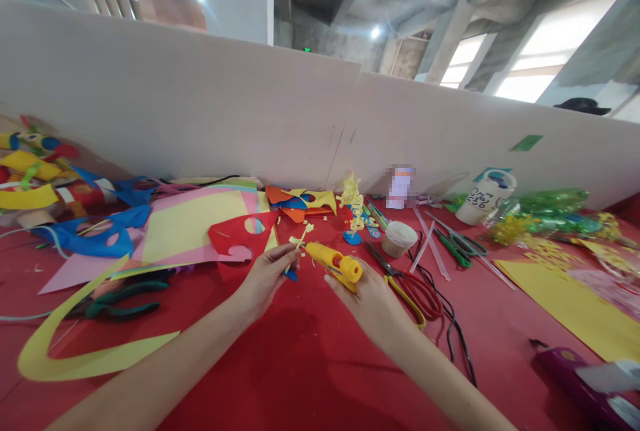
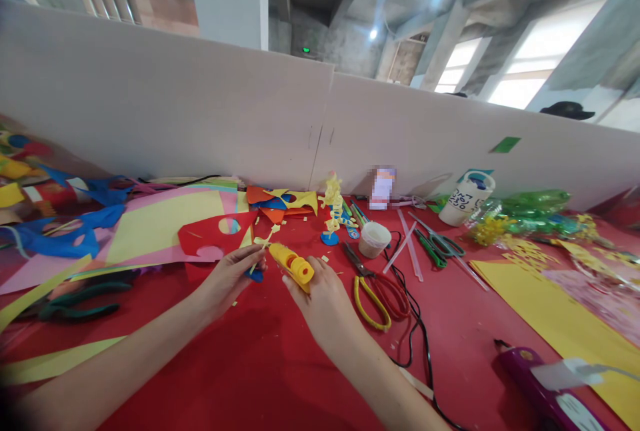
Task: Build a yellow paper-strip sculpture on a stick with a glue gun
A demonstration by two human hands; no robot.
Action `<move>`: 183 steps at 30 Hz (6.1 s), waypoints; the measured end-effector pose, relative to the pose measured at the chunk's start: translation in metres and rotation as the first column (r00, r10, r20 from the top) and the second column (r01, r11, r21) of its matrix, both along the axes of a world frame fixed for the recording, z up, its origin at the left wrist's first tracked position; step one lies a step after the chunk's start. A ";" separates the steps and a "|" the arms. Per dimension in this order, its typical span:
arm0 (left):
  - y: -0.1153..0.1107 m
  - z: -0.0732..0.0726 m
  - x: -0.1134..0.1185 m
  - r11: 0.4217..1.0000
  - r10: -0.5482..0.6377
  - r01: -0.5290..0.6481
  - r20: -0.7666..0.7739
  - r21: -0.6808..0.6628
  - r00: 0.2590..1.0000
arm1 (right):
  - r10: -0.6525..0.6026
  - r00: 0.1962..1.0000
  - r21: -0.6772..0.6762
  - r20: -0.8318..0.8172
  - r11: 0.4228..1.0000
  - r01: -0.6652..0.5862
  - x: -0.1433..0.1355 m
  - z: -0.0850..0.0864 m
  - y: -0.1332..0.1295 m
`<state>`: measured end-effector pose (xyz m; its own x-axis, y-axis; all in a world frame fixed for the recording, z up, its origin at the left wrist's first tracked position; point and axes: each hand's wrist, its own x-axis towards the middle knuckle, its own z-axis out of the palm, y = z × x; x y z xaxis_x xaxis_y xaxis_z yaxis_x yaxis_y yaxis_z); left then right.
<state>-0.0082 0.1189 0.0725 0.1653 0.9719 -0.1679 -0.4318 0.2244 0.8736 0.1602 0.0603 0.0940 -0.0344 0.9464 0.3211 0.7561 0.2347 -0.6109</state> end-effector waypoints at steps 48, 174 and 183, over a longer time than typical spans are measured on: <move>0.001 0.012 -0.004 0.998 -0.032 0.030 0.037 0.053 0.999 | 0.241 0.894 -0.053 -0.378 0.959 -0.280 -0.015 0.015 0.062; -0.005 0.025 -0.001 0.992 -0.110 0.102 0.113 0.076 0.987 | 0.147 0.816 -0.247 -0.559 0.910 -0.333 -0.002 0.032 0.047; -0.005 0.022 -0.001 0.989 -0.119 0.108 0.114 0.098 0.986 | 0.157 0.735 -0.234 -0.660 0.886 -0.399 0.000 0.029 0.047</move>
